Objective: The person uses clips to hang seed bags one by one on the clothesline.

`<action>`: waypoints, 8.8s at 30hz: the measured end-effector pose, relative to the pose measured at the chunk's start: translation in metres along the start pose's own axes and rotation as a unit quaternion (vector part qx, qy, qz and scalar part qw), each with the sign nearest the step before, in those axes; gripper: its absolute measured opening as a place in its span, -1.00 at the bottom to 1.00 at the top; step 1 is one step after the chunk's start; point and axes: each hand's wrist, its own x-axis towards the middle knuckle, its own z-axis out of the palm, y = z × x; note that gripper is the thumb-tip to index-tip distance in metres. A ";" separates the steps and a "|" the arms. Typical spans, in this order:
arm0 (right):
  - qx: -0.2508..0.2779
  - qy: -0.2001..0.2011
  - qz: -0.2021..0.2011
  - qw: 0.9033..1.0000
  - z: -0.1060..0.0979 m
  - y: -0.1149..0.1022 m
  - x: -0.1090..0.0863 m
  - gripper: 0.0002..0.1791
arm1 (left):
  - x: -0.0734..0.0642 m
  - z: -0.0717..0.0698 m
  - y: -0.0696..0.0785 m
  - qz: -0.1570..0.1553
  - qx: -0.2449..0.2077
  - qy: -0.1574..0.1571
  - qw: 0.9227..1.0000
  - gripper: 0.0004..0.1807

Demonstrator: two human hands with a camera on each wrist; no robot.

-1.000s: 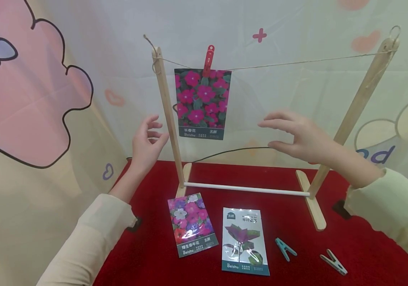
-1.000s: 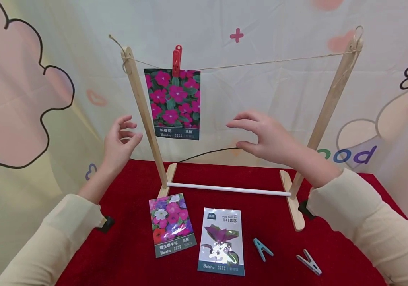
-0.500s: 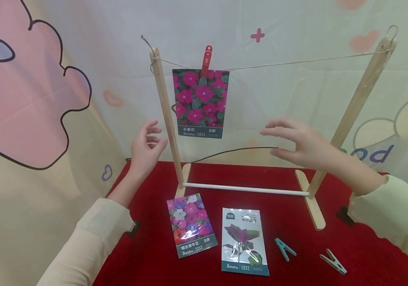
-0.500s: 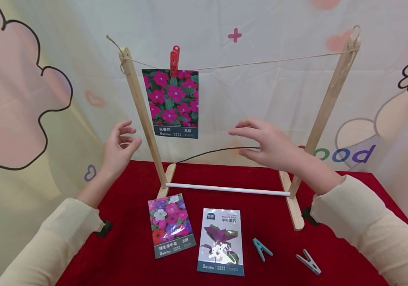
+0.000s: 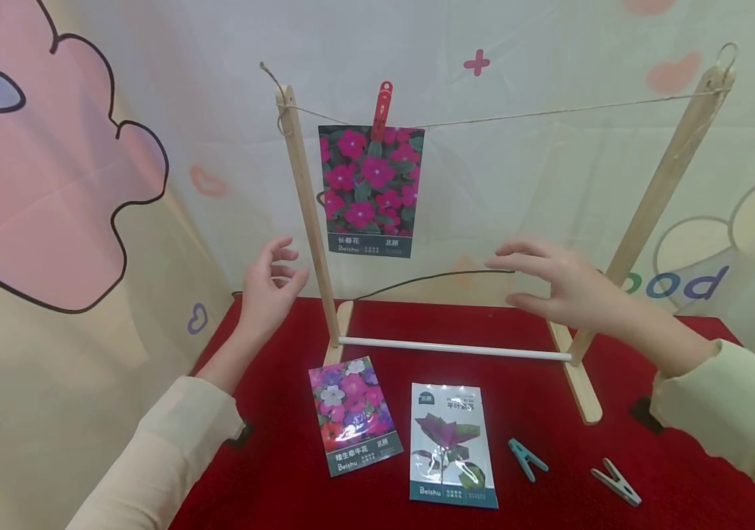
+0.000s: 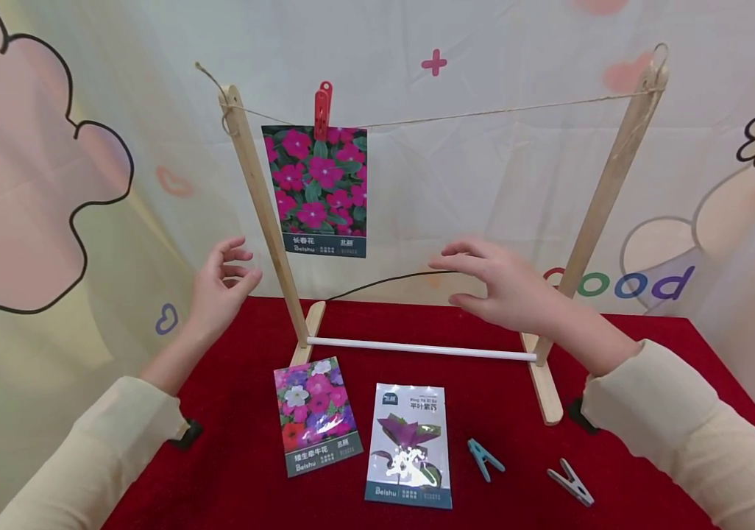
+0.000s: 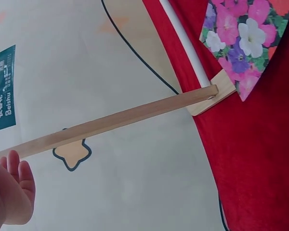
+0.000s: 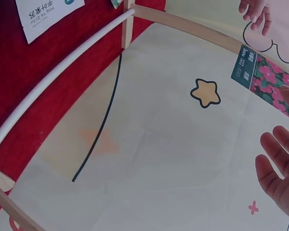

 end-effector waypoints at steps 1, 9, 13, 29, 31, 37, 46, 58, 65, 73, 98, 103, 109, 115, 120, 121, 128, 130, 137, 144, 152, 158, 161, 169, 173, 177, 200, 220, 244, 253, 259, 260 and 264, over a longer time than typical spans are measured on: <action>0.002 -0.002 0.003 1.000 0.001 -0.001 -0.001 -0.44 | -0.001 0.000 -0.001 -0.002 0.000 -0.002 1.000 -0.42; 0.013 -0.014 0.017 1.000 0.010 -0.003 -0.010 -0.41 | -0.009 0.001 -0.010 -0.026 0.000 -0.017 1.000 -0.40; 0.028 -0.039 0.052 0.998 0.015 -0.003 -0.017 -0.40 | -0.013 0.001 -0.016 -0.037 0.006 -0.025 0.999 -0.40; 0.074 -0.081 0.128 0.986 0.033 -0.003 -0.037 -0.40 | -0.027 0.006 -0.035 -0.094 0.024 -0.046 0.994 -0.37; 0.080 -0.079 0.128 0.985 0.036 -0.002 -0.041 -0.40 | -0.029 0.007 -0.038 -0.098 0.027 -0.051 0.994 -0.38; 0.088 -0.084 0.145 0.982 0.045 0.000 -0.050 -0.41 | -0.035 0.009 -0.045 -0.103 0.035 -0.057 0.992 -0.39; 0.099 -0.086 0.175 0.976 0.051 0.001 -0.059 -0.40 | -0.042 0.012 -0.058 -0.111 0.029 -0.060 0.992 -0.39; 0.130 -0.075 0.166 0.975 0.067 0.007 -0.080 -0.39 | -0.054 0.018 -0.074 -0.146 0.030 -0.063 0.987 -0.41; 0.157 -0.083 0.198 0.964 0.078 0.007 -0.091 -0.38 | -0.059 0.022 -0.086 -0.167 0.031 -0.068 0.983 -0.42; 0.151 -0.101 0.206 0.962 0.091 0.008 -0.102 -0.34 | -0.067 0.026 -0.096 -0.189 0.037 -0.069 0.979 -0.42; 0.205 -0.132 0.254 0.936 0.116 0.005 -0.135 -0.36 | -0.089 0.042 -0.125 -0.237 0.024 -0.100 0.966 -0.42; 0.223 -0.139 0.259 0.930 0.121 0.007 -0.140 -0.34 | -0.091 0.045 -0.129 -0.251 0.017 -0.109 0.962 -0.36; 0.244 -0.142 0.265 0.922 0.124 0.006 -0.144 -0.34 | -0.094 0.050 -0.133 -0.270 0.016 -0.123 0.955 -0.34; 0.254 -0.152 0.264 0.918 0.127 0.005 -0.150 -0.33 | -0.096 0.055 -0.134 -0.290 0.009 -0.137 0.947 -0.30; 0.267 -0.159 0.289 0.905 0.131 0.004 -0.157 -0.31 | -0.097 0.059 -0.135 -0.299 0.001 -0.139 0.944 -0.29; 0.273 -0.160 0.294 0.902 0.132 0.004 -0.158 -0.31 | -0.097 0.059 -0.135 -0.300 -0.001 -0.139 0.944 -0.30; 0.325 -0.161 0.312 0.878 0.136 0.004 -0.165 -0.28 | -0.099 0.063 -0.134 -0.309 -0.008 -0.142 0.941 -0.33; 0.337 -0.160 0.320 0.871 0.137 0.003 -0.167 -0.27 | -0.099 0.064 -0.134 -0.310 -0.010 -0.142 0.940 -0.33; 0.340 -0.157 0.345 0.860 0.143 0.001 -0.174 -0.28 | -0.100 0.064 -0.135 -0.309 -0.021 -0.146 0.940 -0.34; 0.313 -0.152 0.363 0.865 0.148 -0.006 -0.182 -0.31 | -0.102 0.064 -0.132 -0.309 -0.023 -0.147 0.939 -0.36; 0.294 -0.151 0.397 0.856 0.151 -0.010 -0.186 -0.33 | -0.103 0.063 -0.130 -0.309 -0.017 -0.149 0.939 -0.37; 0.263 -0.152 0.411 0.859 0.154 -0.011 -0.188 -0.32 | -0.104 0.064 -0.132 -0.310 -0.017 -0.151 0.938 -0.37; 0.241 -0.155 0.420 0.861 0.157 -0.012 -0.189 -0.30 | -0.104 0.063 -0.133 -0.310 -0.018 -0.150 0.939 -0.38; 0.173 -0.161 0.450 0.861 0.161 -0.017 -0.186 -0.33 | -0.105 0.063 -0.134 -0.306 -0.020 -0.153 0.939 -0.38; 0.166 -0.165 0.460 0.856 0.160 -0.018 -0.185 -0.37 | -0.106 0.062 -0.133 -0.306 -0.022 -0.154 0.939 -0.39; 0.165 -0.172 0.470 0.850 0.159 -0.018 -0.186 -0.42 | -0.107 0.061 -0.132 -0.304 -0.020 -0.153 0.940 -0.40; 0.188 -0.159 0.454 0.856 0.151 -0.017 -0.186 -0.70 | -0.106 0.056 -0.133 -0.320 -0.039 -0.149 0.935 -0.47; 0.199 -0.134 0.409 0.881 0.145 -0.012 -0.178 -0.79 | -0.103 0.052 -0.127 -0.289 -0.104 -0.124 0.943 -0.53; 0.202 -0.110 0.371 0.900 0.134 -0.005 -0.166 -0.74 | -0.093 0.045 -0.107 -0.268 -0.111 -0.121 0.949 -0.51; 0.213 -0.106 0.375 0.896 0.129 -0.003 -0.162 -0.70 | -0.087 0.042 -0.099 -0.255 -0.124 -0.114 0.952 -0.51; 0.216 -0.111 0.373 0.896 0.123 -0.003 -0.156 -0.69 | -0.082 0.040 -0.093 -0.249 -0.118 -0.116 0.954 -0.50; 0.214 -0.110 0.371 0.897 0.122 -0.002 -0.155 -0.68 | -0.081 0.040 -0.092 -0.250 -0.118 -0.116 0.954 -0.51; 0.202 -0.106 0.357 0.906 0.118 0.001 -0.152 -0.68 | -0.077 0.039 -0.088 -0.246 -0.119 -0.116 0.955 -0.51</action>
